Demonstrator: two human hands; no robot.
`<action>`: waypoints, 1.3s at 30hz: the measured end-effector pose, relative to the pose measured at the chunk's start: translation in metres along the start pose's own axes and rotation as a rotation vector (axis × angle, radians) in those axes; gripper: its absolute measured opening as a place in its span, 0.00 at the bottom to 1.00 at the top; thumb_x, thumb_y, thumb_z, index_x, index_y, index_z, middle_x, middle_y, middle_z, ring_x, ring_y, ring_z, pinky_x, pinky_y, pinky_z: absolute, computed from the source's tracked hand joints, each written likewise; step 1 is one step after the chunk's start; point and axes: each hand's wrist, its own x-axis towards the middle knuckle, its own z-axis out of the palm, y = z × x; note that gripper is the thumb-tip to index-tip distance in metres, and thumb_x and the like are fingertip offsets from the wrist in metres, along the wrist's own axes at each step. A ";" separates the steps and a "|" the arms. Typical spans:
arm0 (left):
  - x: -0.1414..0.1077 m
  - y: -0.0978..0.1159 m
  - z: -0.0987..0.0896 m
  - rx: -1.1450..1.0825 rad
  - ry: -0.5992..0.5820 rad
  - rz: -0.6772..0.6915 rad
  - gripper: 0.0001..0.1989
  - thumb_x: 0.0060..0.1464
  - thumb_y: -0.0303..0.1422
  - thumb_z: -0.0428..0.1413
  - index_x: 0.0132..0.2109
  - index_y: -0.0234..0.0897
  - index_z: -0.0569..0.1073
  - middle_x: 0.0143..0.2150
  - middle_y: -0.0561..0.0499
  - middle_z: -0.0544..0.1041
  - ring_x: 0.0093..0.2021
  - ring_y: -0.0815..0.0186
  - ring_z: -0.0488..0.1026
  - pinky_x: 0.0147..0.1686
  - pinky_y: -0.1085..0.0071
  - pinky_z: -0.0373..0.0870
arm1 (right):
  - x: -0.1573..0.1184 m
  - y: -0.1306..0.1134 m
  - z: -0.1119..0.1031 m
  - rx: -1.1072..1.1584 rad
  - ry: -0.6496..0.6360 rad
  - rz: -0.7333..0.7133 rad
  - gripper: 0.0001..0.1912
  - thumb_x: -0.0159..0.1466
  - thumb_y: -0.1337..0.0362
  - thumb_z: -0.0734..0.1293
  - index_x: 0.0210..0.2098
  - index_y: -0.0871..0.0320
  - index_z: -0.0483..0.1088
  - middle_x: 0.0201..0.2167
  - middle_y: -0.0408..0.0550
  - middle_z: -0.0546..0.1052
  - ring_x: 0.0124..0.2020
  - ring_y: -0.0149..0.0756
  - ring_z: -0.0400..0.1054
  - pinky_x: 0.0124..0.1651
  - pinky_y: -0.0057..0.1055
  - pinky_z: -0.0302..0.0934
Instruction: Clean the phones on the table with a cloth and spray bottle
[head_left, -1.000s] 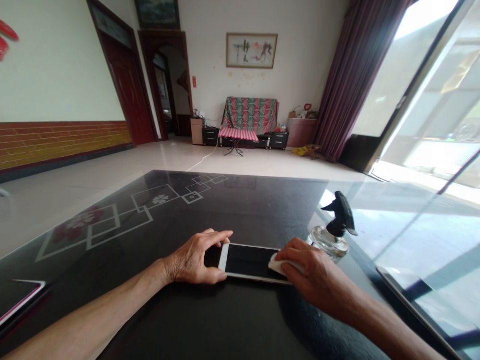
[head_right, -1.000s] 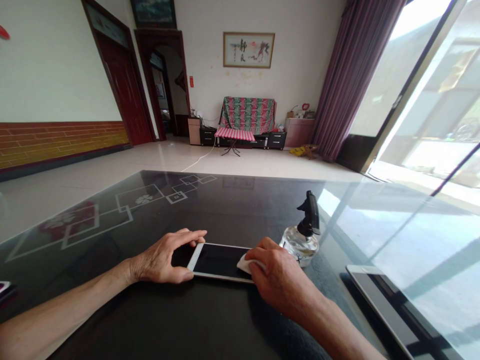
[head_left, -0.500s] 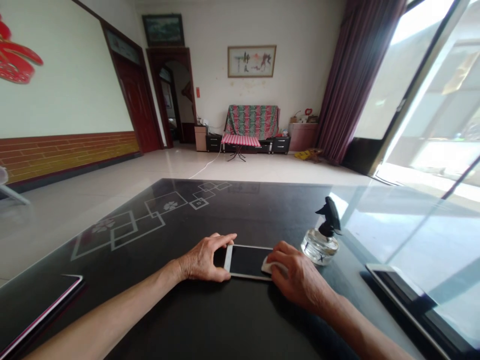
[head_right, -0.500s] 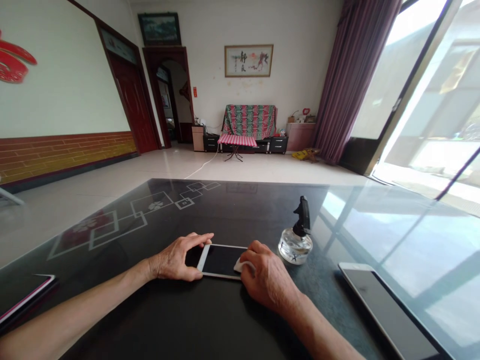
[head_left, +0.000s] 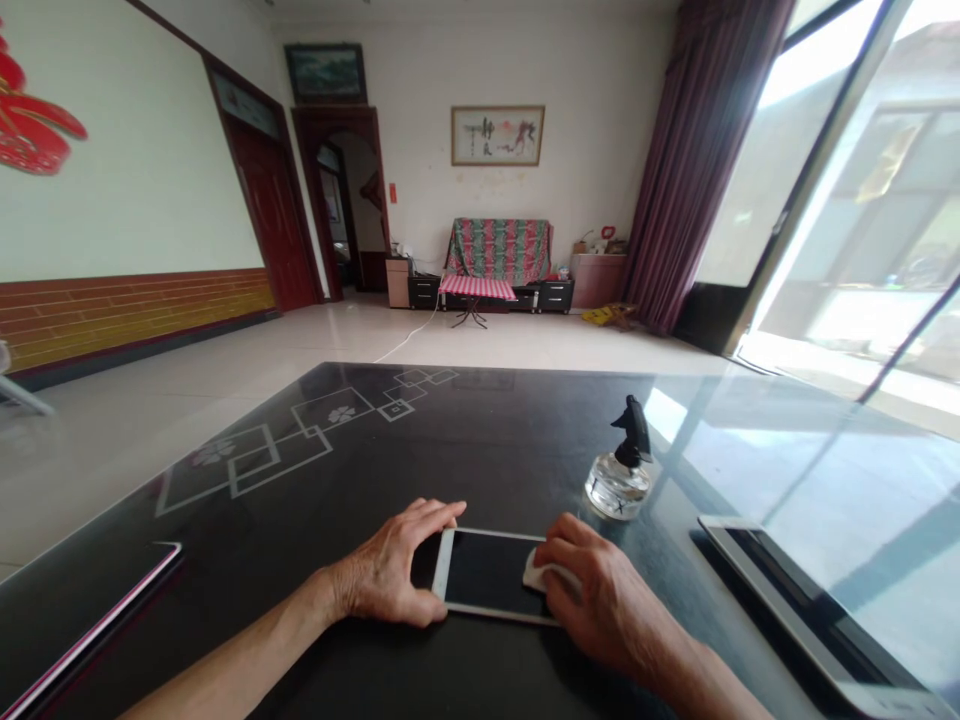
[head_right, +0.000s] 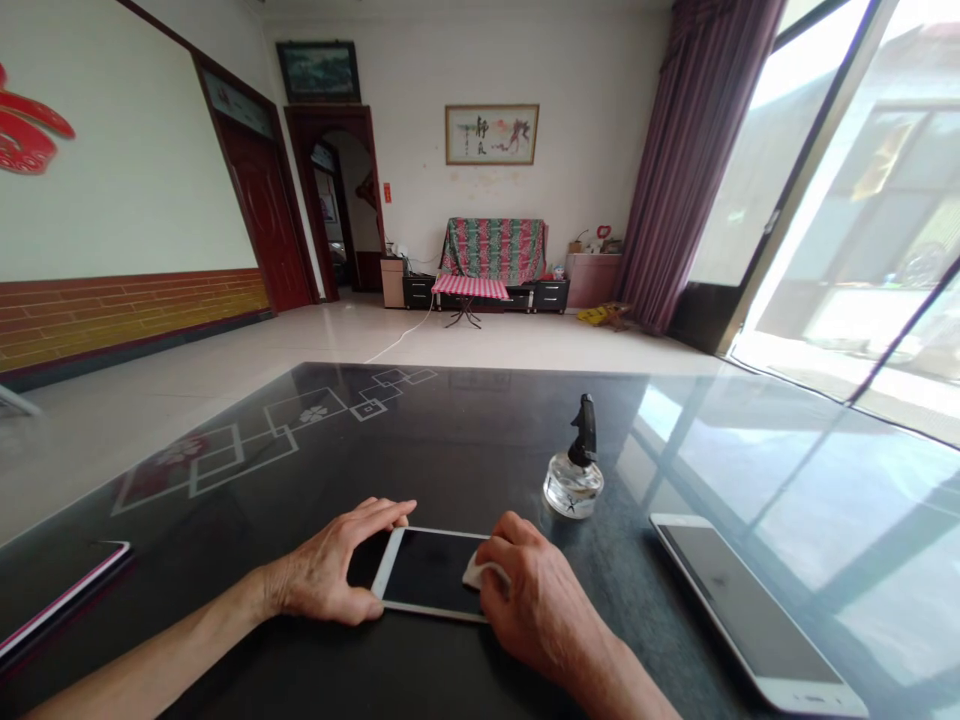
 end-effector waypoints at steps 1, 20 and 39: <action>0.000 -0.001 0.000 -0.004 0.004 0.012 0.51 0.32 0.29 0.64 0.65 0.43 0.54 0.52 0.48 0.69 0.50 0.55 0.67 0.55 0.57 0.63 | 0.000 0.003 0.000 -0.012 0.009 0.014 0.12 0.59 0.73 0.59 0.33 0.56 0.73 0.34 0.47 0.69 0.34 0.33 0.67 0.38 0.29 0.63; 0.002 -0.004 0.002 -0.050 0.045 0.052 0.52 0.33 0.30 0.65 0.66 0.41 0.52 0.47 0.50 0.68 0.46 0.59 0.65 0.53 0.60 0.64 | 0.030 -0.006 0.024 -0.142 0.085 -0.043 0.13 0.64 0.71 0.58 0.37 0.55 0.73 0.36 0.48 0.70 0.36 0.36 0.67 0.43 0.33 0.64; -0.008 -0.004 0.012 0.383 0.348 0.408 0.45 0.46 0.21 0.55 0.68 0.34 0.44 0.59 0.36 0.59 0.59 0.49 0.59 0.58 0.50 0.61 | 0.017 0.019 0.006 -0.051 0.583 -0.100 0.08 0.64 0.67 0.60 0.39 0.56 0.71 0.38 0.49 0.71 0.37 0.36 0.68 0.40 0.31 0.64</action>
